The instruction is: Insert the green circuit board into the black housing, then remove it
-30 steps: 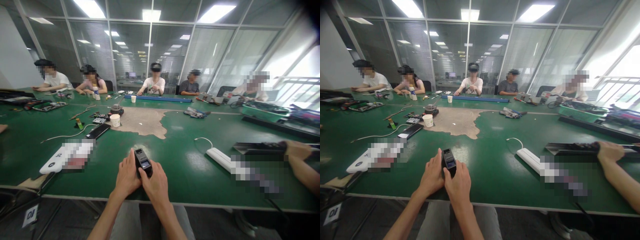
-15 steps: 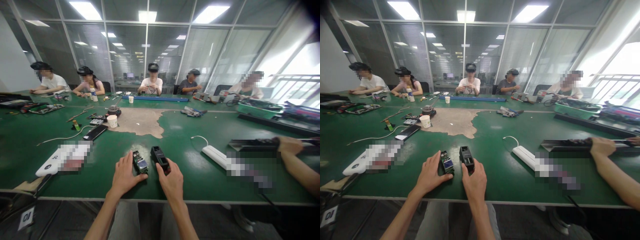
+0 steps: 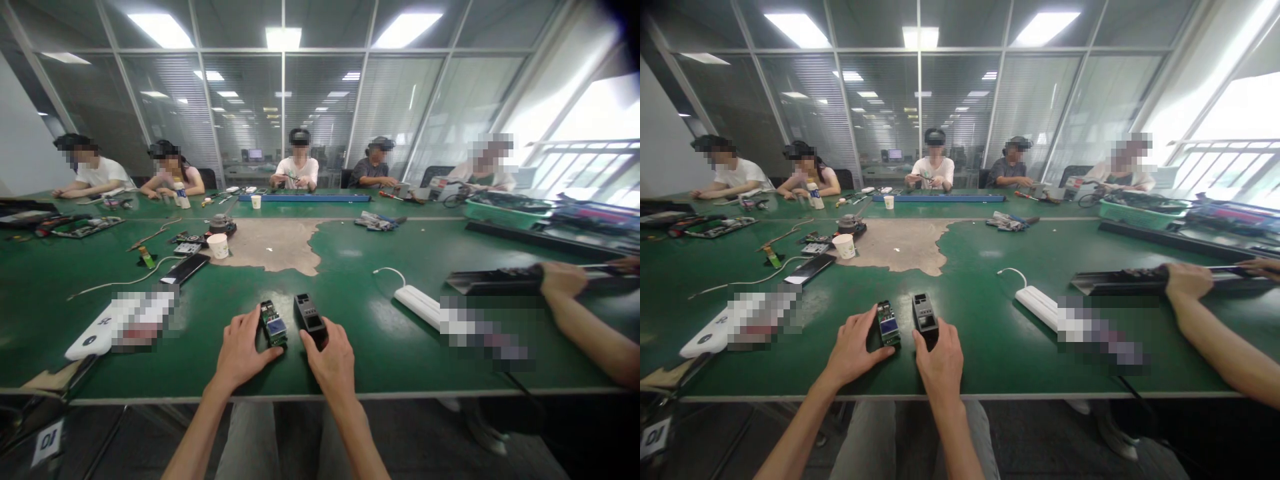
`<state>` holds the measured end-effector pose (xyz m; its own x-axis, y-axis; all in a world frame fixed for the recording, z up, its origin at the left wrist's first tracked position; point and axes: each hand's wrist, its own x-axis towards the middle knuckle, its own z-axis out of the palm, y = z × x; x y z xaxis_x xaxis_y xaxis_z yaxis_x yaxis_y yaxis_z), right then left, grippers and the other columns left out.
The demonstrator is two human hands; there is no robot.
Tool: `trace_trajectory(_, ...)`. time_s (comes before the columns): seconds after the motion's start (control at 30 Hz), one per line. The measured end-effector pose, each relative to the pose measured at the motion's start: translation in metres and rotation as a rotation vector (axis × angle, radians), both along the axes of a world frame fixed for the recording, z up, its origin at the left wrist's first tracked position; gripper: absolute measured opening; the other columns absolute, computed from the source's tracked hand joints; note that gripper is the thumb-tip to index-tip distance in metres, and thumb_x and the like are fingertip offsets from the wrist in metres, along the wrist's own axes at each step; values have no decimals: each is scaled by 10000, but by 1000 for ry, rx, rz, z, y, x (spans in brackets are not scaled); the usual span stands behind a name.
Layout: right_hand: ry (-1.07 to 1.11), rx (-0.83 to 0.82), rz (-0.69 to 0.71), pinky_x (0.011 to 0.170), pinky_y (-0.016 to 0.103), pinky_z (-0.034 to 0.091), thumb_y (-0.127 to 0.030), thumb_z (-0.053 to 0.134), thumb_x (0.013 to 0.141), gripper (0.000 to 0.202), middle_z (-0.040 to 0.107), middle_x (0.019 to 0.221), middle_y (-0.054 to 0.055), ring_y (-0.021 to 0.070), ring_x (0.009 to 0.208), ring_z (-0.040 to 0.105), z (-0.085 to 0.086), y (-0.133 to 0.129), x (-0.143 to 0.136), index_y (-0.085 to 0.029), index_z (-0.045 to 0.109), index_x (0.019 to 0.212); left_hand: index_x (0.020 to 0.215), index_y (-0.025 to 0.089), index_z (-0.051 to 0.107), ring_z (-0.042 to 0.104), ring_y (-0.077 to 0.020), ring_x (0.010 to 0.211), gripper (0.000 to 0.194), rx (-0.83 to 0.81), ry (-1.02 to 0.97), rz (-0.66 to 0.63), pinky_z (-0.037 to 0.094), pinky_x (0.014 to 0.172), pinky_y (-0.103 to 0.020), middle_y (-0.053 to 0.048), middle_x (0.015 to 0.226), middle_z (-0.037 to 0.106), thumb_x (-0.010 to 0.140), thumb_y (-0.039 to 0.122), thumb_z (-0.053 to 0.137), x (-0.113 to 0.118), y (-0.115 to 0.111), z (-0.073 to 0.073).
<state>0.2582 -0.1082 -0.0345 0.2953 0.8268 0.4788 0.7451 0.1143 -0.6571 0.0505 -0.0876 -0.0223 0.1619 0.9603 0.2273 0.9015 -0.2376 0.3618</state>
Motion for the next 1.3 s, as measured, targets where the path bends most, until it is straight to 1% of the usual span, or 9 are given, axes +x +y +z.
trace_trajectory(0.1, 14, 1, 26, 833, 368, 466, -451, 574, 858, 377, 635, 983, 116, 251, 942, 592, 5, -2, 0, -154, 627, 1084, 1489, 226, 283, 392, -316, 1280, 948, 0, 3, -11, 318, 1025, -440, -112, 1444, 460, 737, 730, 565, 0, -2, 2)
trace_trajectory(0.3, 190, 31, 78, 722, 305, 474, -449, 588, 856, 348, 653, 933, 79, 184, 752, 586, 23, -5, -10, -167, 654, 1049, 1483, 212, 295, 390, -298, 1290, 910, 10, 4, -28, 317, 1036, -420, -103, 1461, 446, 760, 693, 569, -1, -3, 4)
trace_trajectory(0.43, 244, 55, 146, 706, 283, 478, -432, 597, 855, 321, 657, 936, 73, 176, 762, 590, 37, -4, -27, -170, 660, 1030, 1478, 207, 300, 389, -301, 1297, 907, 4, 3, -16, 314, 1041, -428, -111, 1460, 445, 758, 682, 579, -1, -4, 3)
trace_trajectory(0.6, 169, 68, 174, 729, 289, 468, -398, 590, 859, 289, 649, 936, 72, 183, 801, 588, 47, 2, -45, -170, 649, 1027, 1452, 209, 336, 404, -290, 1277, 845, 31, -20, -24, 324, 1033, -423, -98, 1457, 450, 774, 651, 579, 0, -4, 2)
trace_trajectory(0.83, 39, 7, 127, 802, 305, 447, -391, 604, 850, 274, 646, 960, 70, 209, 891, 602, 55, 5, -61, -188, 636, 1031, 1416, 208, 379, 420, -279, 1252, 717, 48, -50, -38, 347, 1006, -407, -87, 1434, 473, 810, 540, 566, -1, -4, 3)
trace_trajectory(0.93, -8, -29, 120, 803, 301, 444, -393, 605, 852, 285, 642, 970, 64, 215, 917, 608, 56, 1, -69, -200, 622, 1061, 1444, 210, 339, 410, -283, 1269, 718, 46, -48, -23, 344, 1009, -415, -92, 1457, 448, 807, 447, 569, -2, -4, 0)
trace_trajectory(1.07, -76, -73, 99, 781, 294, 443, -380, 606, 852, 338, 631, 989, 64, 219, 927, 610, 51, -6, -77, -207, 586, 1141, 1505, 166, 202, 410, -279, 1278, 740, 61, -66, -2, 334, 1011, -417, -132, 1457, 436, 847, 346, 490, -2, -3, -5)
trace_trajectory(1.17, -102, -101, 94, 776, 294, 443, -373, 602, 855, 372, 624, 1008, 67, 223, 942, 610, 46, -11, -78, -205, 562, 1184, 1522, 128, 114, 409, -282, 1275, 770, 60, -78, -1, 323, 1018, -421, -155, 1451, 432, 861, 333, 454, -2, -3, -6)
trace_trajectory(1.3, -112, -141, 94, 778, 305, 444, -357, 607, 847, 341, 623, 1000, 72, 235, 952, 609, 45, -15, -74, -198, 575, 1147, 1525, 114, 49, 393, -299, 1288, 883, 34, -71, 1, 308, 1030, -422, -163, 1460, 415, 815, 371, 507, -2, -3, -5)
